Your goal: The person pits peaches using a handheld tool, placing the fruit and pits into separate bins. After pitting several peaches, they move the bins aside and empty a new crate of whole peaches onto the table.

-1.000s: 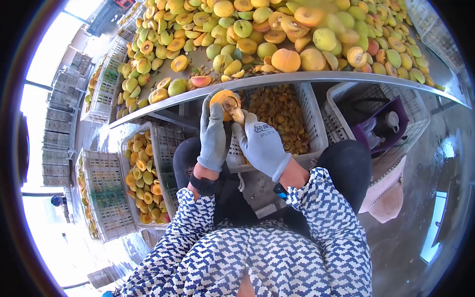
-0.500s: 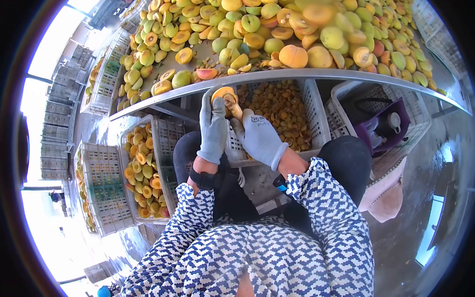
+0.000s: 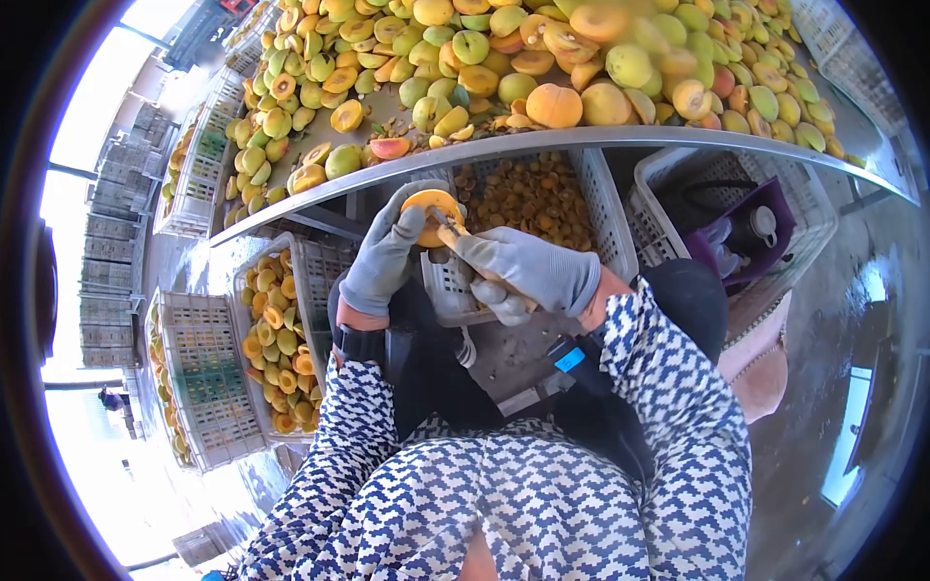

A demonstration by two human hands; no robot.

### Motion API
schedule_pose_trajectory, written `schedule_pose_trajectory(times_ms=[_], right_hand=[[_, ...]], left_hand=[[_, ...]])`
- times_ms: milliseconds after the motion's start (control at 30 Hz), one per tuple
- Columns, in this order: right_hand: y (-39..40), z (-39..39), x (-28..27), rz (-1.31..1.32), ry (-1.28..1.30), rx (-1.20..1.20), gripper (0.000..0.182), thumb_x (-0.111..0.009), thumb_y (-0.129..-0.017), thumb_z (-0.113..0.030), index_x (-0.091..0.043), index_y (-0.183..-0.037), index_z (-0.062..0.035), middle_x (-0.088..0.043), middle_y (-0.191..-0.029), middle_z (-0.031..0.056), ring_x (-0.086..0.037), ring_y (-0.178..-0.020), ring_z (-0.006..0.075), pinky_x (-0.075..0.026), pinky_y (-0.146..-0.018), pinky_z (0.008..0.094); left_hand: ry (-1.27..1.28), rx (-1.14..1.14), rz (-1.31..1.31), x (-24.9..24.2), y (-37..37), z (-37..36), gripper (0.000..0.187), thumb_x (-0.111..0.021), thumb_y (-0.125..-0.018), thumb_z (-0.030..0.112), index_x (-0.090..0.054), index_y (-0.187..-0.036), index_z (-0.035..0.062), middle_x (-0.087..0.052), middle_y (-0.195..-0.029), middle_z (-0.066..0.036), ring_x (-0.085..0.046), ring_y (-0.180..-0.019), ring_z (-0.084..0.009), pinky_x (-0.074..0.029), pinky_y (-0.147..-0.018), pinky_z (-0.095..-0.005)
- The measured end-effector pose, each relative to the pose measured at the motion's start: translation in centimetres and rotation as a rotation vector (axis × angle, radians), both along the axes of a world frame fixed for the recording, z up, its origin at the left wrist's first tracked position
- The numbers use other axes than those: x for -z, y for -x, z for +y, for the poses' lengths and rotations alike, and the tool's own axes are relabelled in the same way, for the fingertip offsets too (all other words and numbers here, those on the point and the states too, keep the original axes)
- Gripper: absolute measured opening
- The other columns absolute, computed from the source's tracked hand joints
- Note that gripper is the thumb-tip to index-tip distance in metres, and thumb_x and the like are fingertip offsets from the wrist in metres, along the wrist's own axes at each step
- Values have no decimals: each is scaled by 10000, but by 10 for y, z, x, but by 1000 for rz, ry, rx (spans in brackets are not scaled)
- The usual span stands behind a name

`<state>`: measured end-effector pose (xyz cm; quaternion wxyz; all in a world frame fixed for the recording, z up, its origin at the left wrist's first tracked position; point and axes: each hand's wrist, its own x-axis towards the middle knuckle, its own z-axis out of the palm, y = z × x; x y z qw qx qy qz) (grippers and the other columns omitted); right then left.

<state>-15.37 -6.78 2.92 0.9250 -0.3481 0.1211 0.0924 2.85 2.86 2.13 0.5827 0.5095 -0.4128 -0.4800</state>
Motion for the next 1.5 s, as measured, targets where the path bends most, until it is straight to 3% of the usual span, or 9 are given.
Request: schedule_pose_trajectory(times_ms=[200,333,800,867,1000,1200,1267,1300,1500], right_hand=[[-3,18,0,112,313,69,387,-409,-936,-435,-513,-856,-71,-393,-526,-30,-346,-372,61,-291,-354,206],[-4,19,6,-128,-356,21,403,-420,-922,-467,-518,-910,-76,-402,-529,-31,-357,-364,65,-304,-351,206],[14,8,4,-193,-256,97,379,-490,-900,-429,-528,-902,-52,-364,-503,-23,-283,-305,49,-229,-292,190],[16,0,5,-90,-56,124,392,-507,-890,-417,-534,-900,-25,-426,-513,36,-378,-343,124,-334,-345,250],[4,-8,73,281,1792,238,398,-497,-877,-366,-549,-881,28,-609,-744,225,-608,-745,344,-462,-681,435],[17,1,58,308,1867,221,410,-456,-887,-391,-560,-856,4,-621,-773,224,-603,-757,371,-459,-682,462],[13,4,50,280,1809,295,397,-466,-884,-386,-556,-840,-2,-619,-767,228,-605,-755,373,-460,-677,460],[10,5,47,236,1795,369,390,-477,-882,-377,-556,-837,2,-616,-752,228,-603,-742,375,-460,-664,461],[-9,-7,13,42,1529,693,333,-534,-872,-322,-546,-834,9,-594,-675,207,-590,-660,371,-454,-593,442]], left_hand=[[-39,-68,-437,8,11,0,337,-501,-929,239,-488,-1190,27,-560,-1054,-39,-503,-950,-98,-412,-857,-230],[94,-125,30,1,19,-2,415,-499,-919,322,-470,-1206,25,-579,-1060,-79,-554,-962,-148,-439,-866,-269],[92,-306,395,30,-25,5,408,-456,-919,402,-507,-1143,64,-604,-1026,-71,-604,-835,-170,-517,-635,-272],[67,-449,465,14,-20,8,424,-460,-907,438,-529,-1108,71,-620,-979,-69,-607,-733,-162,-494,-570,-262],[91,-396,451,-10,-44,49,475,-411,-915,474,-527,-1097,50,-621,-976,-82,-607,-757,-182,-495,-572,-273],[-74,-965,18,-7,-133,174,339,-400,-943,327,-538,-1119,73,-621,-938,-32,-609,-772,-140,-503,-621,-277],[-197,-1128,-671,15,-170,242,502,-416,-932,389,-312,-1365,157,-512,-1201,-88,-527,-1034,-164,-442,-841,-313],[-329,-1168,-81,-34,-137,232,591,-432,-927,391,-190,-1422,177,-372,-1361,-104,-399,-1199,-188,-350,-961,-326],[-216,-858,-545,-62,-111,153,443,-507,-912,214,-426,-1287,-7,-534,-1168,-78,-504,-1026,-141,-385,-891,-251]])
